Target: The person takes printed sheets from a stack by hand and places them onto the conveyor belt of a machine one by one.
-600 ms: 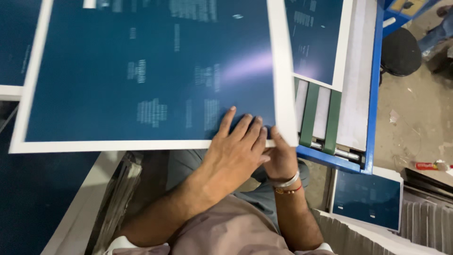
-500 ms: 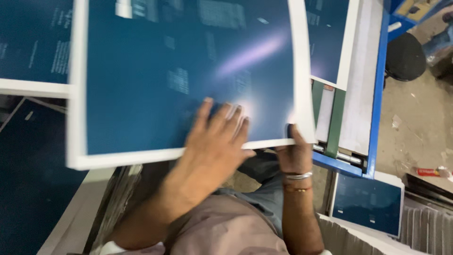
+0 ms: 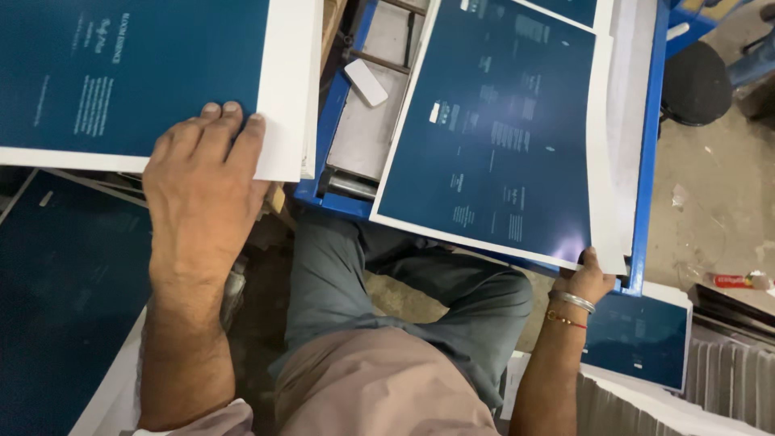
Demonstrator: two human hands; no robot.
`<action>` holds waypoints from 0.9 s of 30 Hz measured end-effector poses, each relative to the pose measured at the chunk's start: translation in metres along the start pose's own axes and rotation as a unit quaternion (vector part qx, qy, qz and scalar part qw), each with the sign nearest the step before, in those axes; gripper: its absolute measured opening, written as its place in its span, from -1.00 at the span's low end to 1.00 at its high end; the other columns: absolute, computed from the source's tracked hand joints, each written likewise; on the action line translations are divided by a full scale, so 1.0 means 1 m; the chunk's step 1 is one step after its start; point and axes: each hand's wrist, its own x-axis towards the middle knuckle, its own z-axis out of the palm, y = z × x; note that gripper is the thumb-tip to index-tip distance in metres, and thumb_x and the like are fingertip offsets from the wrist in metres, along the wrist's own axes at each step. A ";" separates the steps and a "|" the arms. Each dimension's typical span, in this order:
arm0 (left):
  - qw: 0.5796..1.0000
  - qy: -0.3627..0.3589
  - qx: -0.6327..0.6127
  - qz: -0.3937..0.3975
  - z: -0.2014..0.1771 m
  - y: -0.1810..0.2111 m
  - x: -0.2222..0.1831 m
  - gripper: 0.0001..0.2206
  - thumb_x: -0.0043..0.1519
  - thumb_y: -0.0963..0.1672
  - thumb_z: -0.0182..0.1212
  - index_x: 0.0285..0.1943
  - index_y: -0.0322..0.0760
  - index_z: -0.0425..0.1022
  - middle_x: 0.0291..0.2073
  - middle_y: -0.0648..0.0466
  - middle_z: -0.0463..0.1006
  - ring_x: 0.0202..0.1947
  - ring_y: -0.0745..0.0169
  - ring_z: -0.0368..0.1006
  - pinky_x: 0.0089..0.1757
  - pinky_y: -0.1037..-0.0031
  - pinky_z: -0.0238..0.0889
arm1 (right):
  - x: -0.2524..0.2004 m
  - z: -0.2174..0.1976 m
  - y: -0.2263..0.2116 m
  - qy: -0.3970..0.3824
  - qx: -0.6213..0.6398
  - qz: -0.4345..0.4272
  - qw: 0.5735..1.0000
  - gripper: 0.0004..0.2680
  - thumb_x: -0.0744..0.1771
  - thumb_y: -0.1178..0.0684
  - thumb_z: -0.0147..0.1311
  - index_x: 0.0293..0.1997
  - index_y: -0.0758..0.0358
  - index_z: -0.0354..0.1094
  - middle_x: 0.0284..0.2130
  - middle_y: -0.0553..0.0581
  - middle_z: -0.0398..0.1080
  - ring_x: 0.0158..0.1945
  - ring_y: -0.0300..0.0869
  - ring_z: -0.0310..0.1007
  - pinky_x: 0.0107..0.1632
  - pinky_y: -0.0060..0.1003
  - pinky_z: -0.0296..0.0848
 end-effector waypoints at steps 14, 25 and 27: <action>0.998 -0.016 0.055 -0.003 -0.019 0.008 0.012 -0.65 0.21 -0.10 0.49 0.17 -0.23 0.63 0.04 0.06 0.62 0.15 0.11 0.52 0.11 0.27 0.35 | -0.080 -0.094 0.006 0.011 -0.050 0.014 0.999 -0.78 0.37 0.29 0.04 0.16 0.40 0.35 -0.05 0.12 0.48 -0.12 -0.17 0.55 -0.22 -0.33 0.60; 0.997 0.002 0.074 -0.004 -0.007 0.003 0.004 -0.64 0.18 -0.07 0.54 0.12 -0.23 0.63 0.03 0.06 0.64 0.12 0.16 0.55 0.08 0.33 0.38 | -0.018 -0.032 0.019 0.023 0.000 0.021 1.000 -0.74 0.35 0.25 0.10 0.18 0.36 0.35 -0.06 0.17 0.51 -0.10 -0.10 0.58 -0.14 -0.25 0.65; 0.997 0.000 0.074 -0.004 -0.008 0.003 0.007 -0.64 0.17 -0.07 0.55 0.11 -0.23 0.63 0.03 0.06 0.64 0.13 0.15 0.55 0.09 0.32 0.38 | -0.006 -0.024 0.033 0.003 0.035 0.005 0.999 -0.73 0.35 0.25 0.09 0.20 0.36 0.35 -0.03 0.20 0.52 -0.06 -0.08 0.60 -0.08 -0.22 0.70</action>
